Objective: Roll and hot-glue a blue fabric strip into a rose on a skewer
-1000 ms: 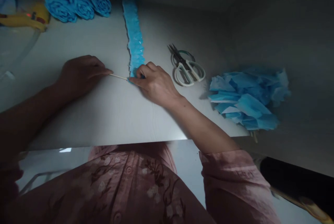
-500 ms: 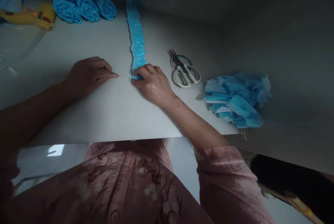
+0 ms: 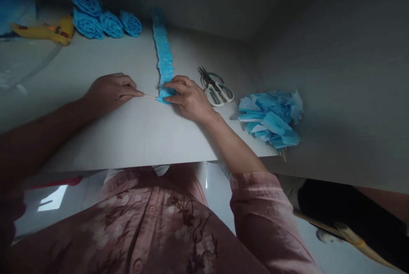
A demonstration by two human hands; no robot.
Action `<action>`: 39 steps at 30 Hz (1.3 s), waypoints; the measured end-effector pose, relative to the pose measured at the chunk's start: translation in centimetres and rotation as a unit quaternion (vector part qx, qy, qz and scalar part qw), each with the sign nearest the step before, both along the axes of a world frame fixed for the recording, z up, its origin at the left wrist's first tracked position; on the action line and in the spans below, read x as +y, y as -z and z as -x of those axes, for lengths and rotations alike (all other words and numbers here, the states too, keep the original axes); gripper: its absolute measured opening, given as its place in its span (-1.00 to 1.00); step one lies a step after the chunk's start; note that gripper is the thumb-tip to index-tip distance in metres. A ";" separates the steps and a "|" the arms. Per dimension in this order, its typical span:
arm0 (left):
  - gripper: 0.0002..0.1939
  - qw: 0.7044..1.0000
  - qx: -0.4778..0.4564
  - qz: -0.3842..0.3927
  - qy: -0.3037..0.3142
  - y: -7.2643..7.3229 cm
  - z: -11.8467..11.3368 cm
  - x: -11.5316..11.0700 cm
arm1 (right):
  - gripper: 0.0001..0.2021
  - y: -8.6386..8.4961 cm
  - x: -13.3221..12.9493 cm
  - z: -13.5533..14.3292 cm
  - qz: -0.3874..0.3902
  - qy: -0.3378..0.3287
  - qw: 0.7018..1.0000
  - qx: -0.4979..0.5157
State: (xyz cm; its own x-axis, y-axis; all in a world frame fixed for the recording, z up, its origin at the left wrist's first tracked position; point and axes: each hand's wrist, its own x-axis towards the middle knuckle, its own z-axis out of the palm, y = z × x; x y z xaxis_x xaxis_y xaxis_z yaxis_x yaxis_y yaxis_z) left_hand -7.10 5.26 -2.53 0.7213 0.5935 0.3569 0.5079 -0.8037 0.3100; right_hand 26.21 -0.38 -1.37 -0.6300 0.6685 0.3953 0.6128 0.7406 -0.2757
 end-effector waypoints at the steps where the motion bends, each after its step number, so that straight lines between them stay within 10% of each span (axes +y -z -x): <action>1: -0.53 1.000 0.002 -0.005 0.001 0.0 0.0 0.0 | -0.56 0.3 0.1 0.0 -0.002 -0.005 1.000 -0.005; 11: -0.53 0.999 -0.021 -0.033 0.016 0.3 0.0 0.2 | -0.48 0.0 1.0 -1.0 0.001 0.016 0.999 0.030; 19: -0.61 0.999 0.003 -0.030 0.021 0.5 0.2 0.2 | -0.43 -2.2 -0.9 -6.5 0.035 0.352 0.935 0.000; 27: -0.61 0.999 -0.007 -0.039 0.016 0.8 0.0 0.5 | -0.35 -1.4 -2.8 -5.0 0.068 0.429 0.900 -0.031; 39: -0.51 0.930 0.022 -0.019 -0.367 -5.2 8.3 4.9 | -0.46 -2.3 -1.2 -4.2 0.018 0.440 0.896 -0.058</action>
State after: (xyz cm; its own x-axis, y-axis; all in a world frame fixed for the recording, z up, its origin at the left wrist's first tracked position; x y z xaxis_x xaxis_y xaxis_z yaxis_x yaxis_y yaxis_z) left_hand -15.40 10.19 2.64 0.1414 0.9192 0.3676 0.9356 -0.2454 0.2538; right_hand 30.38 -1.60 0.97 0.1113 0.9378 0.3287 0.9813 -0.0514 -0.1857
